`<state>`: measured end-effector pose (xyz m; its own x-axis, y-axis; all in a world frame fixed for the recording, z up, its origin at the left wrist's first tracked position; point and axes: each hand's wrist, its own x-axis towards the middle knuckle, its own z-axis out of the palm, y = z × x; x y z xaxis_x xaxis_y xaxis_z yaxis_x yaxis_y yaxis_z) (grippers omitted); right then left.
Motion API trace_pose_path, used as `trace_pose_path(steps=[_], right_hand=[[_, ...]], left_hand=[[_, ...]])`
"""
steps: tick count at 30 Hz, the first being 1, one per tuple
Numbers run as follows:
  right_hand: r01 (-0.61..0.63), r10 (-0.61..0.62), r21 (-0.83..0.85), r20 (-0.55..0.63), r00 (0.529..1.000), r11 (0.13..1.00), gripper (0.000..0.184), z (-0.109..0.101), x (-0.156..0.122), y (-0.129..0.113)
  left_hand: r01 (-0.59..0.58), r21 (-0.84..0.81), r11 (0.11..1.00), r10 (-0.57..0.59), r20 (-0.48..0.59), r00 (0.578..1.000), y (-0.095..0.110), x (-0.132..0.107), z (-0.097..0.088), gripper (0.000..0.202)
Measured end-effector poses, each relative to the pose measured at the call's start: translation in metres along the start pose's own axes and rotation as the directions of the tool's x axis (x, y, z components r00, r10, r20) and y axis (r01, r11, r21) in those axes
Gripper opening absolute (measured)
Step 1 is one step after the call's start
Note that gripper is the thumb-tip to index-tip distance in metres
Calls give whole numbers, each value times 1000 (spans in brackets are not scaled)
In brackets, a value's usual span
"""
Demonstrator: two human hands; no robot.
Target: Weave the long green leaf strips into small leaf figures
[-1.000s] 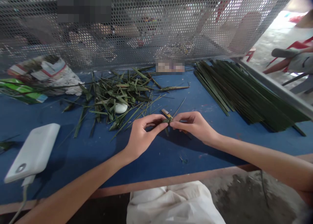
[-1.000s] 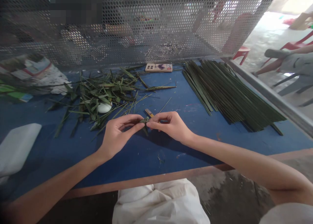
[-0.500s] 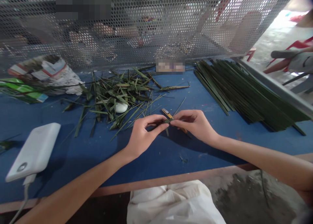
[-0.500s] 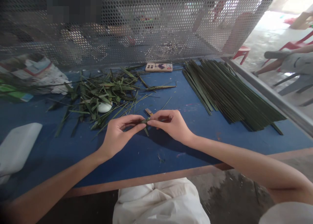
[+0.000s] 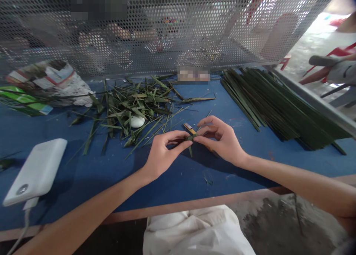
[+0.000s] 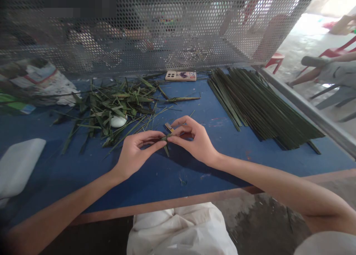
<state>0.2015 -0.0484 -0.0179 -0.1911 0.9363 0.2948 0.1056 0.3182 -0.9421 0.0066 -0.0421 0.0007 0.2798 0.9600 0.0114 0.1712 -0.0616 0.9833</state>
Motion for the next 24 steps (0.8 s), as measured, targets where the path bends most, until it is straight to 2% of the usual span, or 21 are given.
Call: trace_pose_path(steps=[2,5,9,12,15,19,24], right_hand=[[-4,5,-31,61,998,1000,35,-3,1,-2],[-36,38,-22,107,994,999,31,-5,3,-7],[-178,164,93,139,977,980,33,-4,5,-8],[-284,258,183,153,954,941,34,-2,5,-5],[-342,317,252,134,939,905,34,2,5,-4],[-330,321,232,78,944,915,40,5,4,-7],[-220,217,154,38,975,963,39,4,2,-8]], left_hand=[[37,-34,999,-36,30,999,0,2,-2,30],[152,-138,979,-131,148,980,-3,8,-5,32],[288,-253,923,-207,304,930,-9,13,-8,36],[343,-303,889,-236,338,911,-12,14,-7,34],[370,-334,867,-265,319,910,-12,14,-5,32],[379,-337,862,-275,316,908,-9,14,-5,29],[437,-336,834,-294,399,868,-5,15,-8,29]])
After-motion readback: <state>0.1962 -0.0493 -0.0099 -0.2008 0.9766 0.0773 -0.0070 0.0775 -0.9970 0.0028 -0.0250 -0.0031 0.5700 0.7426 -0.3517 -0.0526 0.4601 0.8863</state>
